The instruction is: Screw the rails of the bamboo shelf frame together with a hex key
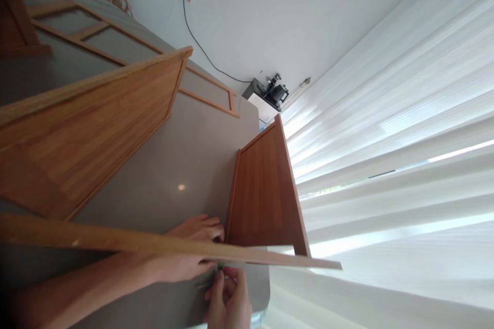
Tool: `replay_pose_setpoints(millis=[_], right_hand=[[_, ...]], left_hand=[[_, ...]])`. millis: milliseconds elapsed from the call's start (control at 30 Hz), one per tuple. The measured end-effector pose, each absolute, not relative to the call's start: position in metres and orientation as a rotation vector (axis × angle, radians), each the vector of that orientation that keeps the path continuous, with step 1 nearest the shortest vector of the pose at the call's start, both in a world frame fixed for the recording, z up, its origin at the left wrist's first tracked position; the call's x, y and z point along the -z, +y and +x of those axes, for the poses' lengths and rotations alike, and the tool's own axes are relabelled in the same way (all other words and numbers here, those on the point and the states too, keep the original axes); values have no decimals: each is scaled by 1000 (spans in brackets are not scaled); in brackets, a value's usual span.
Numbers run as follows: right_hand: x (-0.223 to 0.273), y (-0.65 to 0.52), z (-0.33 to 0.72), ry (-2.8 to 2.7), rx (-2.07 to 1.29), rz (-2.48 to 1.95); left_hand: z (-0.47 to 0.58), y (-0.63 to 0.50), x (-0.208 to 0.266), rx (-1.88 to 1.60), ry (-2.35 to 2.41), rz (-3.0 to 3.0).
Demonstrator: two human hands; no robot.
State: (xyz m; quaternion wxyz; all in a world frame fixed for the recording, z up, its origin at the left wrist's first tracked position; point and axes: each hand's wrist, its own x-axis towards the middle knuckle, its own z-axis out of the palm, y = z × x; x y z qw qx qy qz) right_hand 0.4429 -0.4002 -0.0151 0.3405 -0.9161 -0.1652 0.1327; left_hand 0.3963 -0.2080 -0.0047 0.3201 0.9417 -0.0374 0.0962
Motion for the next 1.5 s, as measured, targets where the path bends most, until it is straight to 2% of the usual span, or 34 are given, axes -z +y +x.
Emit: replay_pose_setpoints(millis=[100,367,833,1267,1500], right_hand=[[11,-398,448,-403,-540,-2165],[1,-395,453,-461,-499,-2269],[-12,-391,476,-406,-872,-2244],[-8,-399,479,-405,-865,-2146],[-14,-417,466,-402,-718,-1951]], left_hand=[[391,-211,-3,-263,-84,2444],[396,-212,-2,-282,-160,2517],[396,-217,-2,-327,-94,2676],[394,-219,0,-360,-93,2720],[392,-224,-3,-382,-44,2747]])
